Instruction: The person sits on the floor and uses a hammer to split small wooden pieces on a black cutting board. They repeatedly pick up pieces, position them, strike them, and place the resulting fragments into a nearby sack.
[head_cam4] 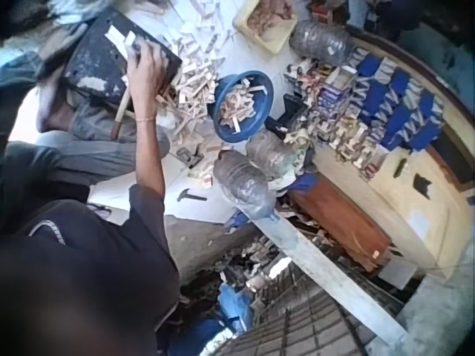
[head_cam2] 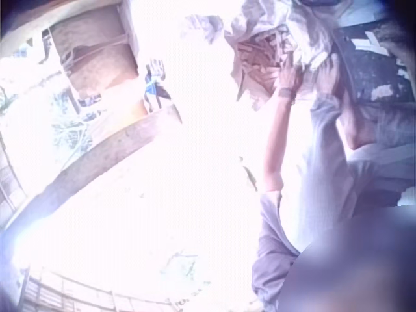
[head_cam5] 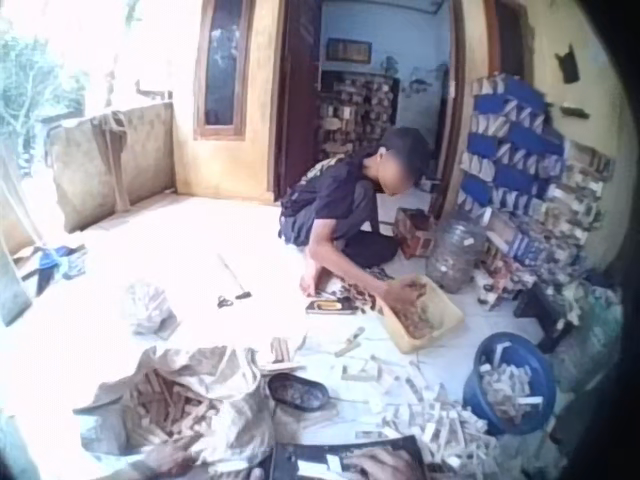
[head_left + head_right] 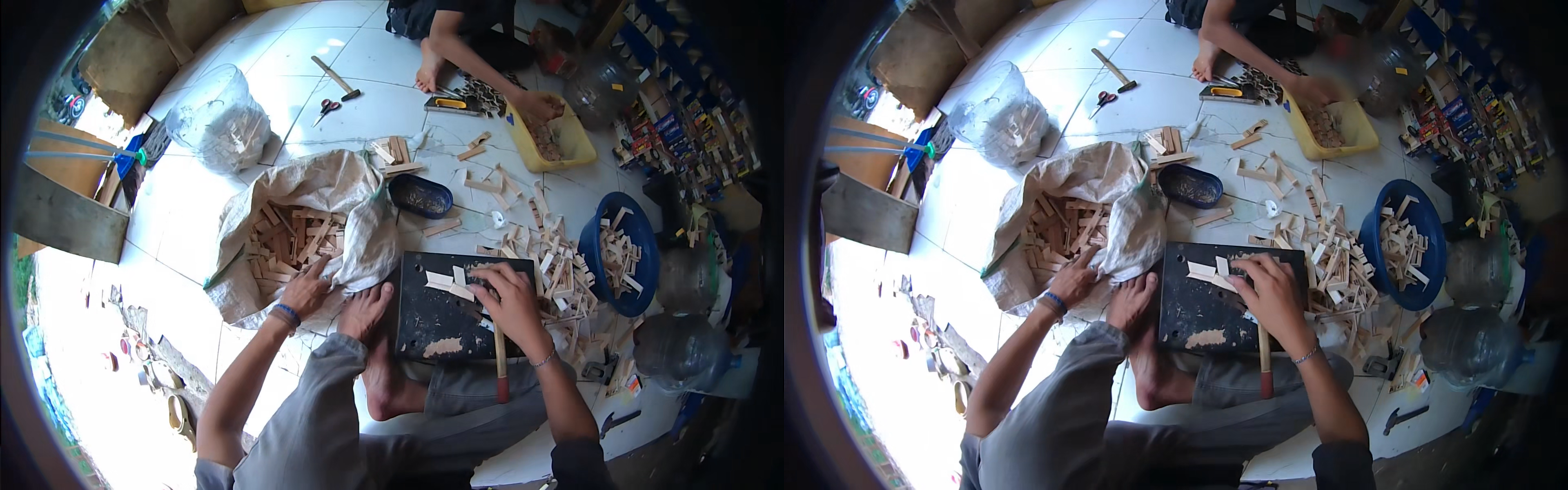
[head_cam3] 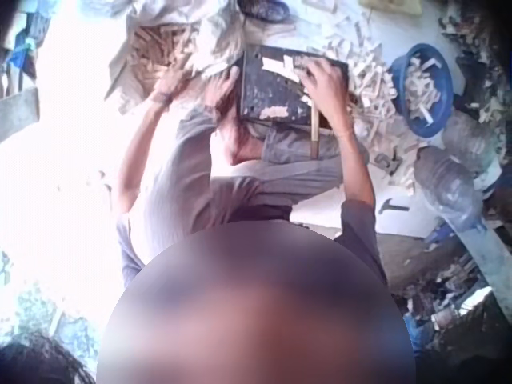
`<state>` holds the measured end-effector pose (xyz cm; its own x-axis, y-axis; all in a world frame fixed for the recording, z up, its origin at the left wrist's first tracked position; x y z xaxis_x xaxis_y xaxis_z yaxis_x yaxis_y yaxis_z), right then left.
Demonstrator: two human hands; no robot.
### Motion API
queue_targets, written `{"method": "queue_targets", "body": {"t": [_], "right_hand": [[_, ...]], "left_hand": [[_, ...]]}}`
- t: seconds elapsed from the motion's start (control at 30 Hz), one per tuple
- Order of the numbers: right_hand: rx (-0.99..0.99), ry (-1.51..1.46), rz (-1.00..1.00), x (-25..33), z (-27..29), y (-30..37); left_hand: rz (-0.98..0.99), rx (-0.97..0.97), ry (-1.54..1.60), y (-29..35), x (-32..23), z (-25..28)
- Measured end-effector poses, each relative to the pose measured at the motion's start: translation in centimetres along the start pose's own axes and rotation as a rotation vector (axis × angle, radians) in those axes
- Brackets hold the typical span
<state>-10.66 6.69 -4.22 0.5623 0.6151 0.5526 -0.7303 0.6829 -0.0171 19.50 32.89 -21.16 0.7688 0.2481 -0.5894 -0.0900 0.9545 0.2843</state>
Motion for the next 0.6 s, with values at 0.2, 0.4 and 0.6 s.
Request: {"method": "queue_targets", "body": {"t": [0.2, 0.4, 0.6], "right_hand": [[0.170, 0.091, 0.099, 1.8, -3.6, -2.2], [0.223, 0.118, 0.079, 3.0, -5.5, -2.5], [0.293, 0.162, 0.070, 3.1, -5.1, -2.1]], "left_hand": [[-0.168, -0.031, -0.317, 0.3, -3.2, 1.9], [-0.133, 0.270, -0.004, 3.6, -8.5, 2.5], [0.193, -0.344, 0.530, 2.9, -0.7, 7.1]]}}
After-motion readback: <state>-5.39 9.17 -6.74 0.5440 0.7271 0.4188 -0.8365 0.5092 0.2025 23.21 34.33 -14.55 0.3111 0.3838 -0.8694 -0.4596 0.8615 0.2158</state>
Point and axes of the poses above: each hand's wrist, its own y-axis away from the middle knuckle, its own z-axis out of the back of the hand, x = y × z, the point moved 5 cm from there along -y, towards the middle knuckle, and after that the axes turned 12 degrees about -z, right-handed, at the moved point
